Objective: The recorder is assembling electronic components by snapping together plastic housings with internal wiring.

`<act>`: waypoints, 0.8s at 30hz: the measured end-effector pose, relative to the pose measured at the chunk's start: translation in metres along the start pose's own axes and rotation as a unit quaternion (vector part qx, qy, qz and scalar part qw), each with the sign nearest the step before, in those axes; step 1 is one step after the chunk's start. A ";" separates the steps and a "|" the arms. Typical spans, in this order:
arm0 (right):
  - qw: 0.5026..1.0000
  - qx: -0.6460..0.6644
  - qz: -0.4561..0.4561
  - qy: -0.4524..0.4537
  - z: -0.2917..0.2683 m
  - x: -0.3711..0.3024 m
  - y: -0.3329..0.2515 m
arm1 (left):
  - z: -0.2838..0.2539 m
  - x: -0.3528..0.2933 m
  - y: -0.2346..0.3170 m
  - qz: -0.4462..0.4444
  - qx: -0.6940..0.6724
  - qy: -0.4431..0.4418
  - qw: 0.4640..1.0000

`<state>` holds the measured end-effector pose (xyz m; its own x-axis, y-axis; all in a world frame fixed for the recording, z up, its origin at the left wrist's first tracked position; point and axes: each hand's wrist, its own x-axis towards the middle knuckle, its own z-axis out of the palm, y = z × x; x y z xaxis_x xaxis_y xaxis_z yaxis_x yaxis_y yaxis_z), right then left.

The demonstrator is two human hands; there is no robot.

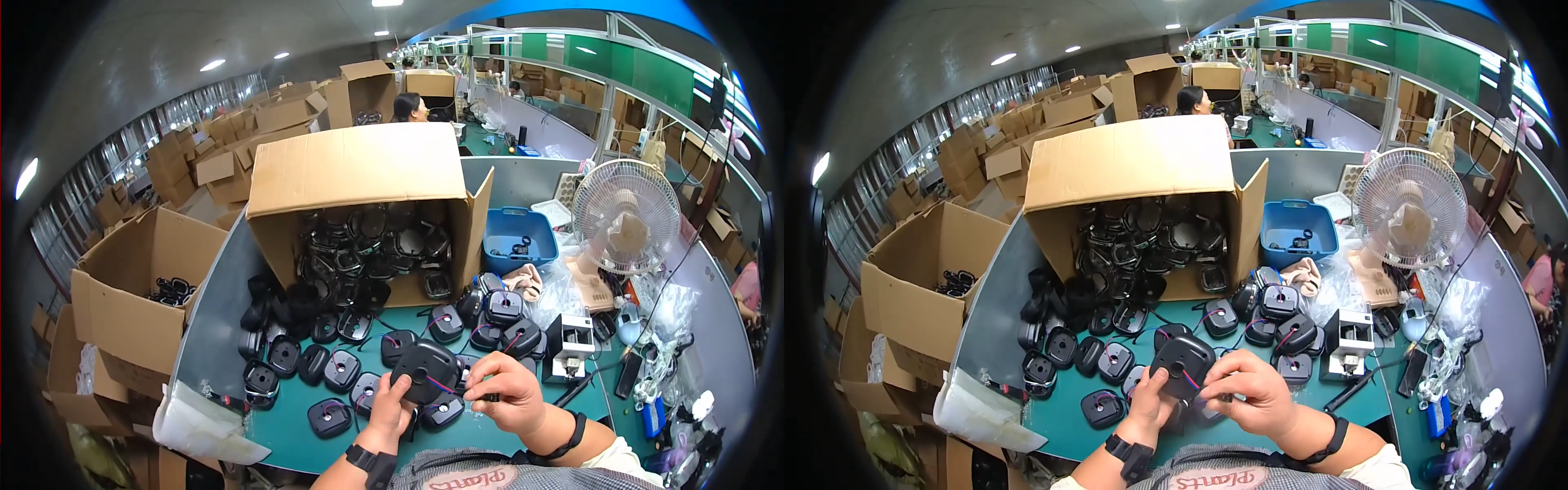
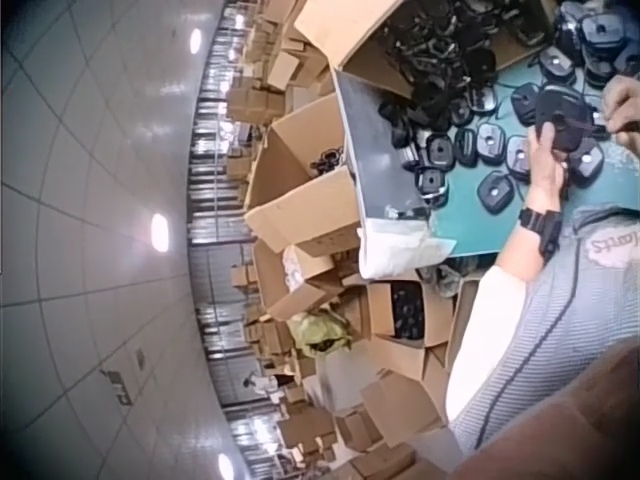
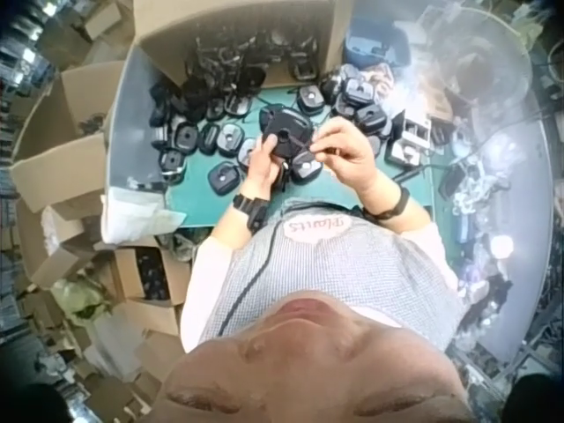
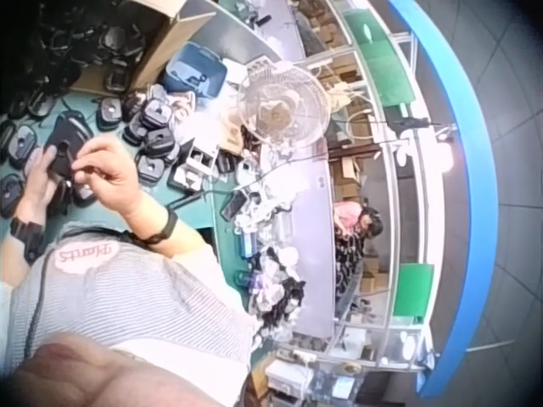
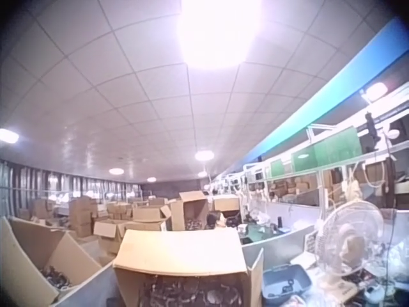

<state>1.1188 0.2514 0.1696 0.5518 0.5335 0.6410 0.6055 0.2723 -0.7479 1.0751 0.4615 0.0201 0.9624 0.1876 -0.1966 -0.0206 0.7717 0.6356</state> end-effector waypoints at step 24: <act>0.867 0.268 0.389 0.157 0.015 -0.030 0.076 | 0.035 -0.029 0.037 -0.012 0.053 -0.059 0.997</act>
<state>1.1400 0.2681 0.0907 0.8539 0.5007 -0.1418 -0.3273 0.3048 -0.8944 1.0564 0.4629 0.0752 0.9877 0.0915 -0.1270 0.0258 0.7049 0.7088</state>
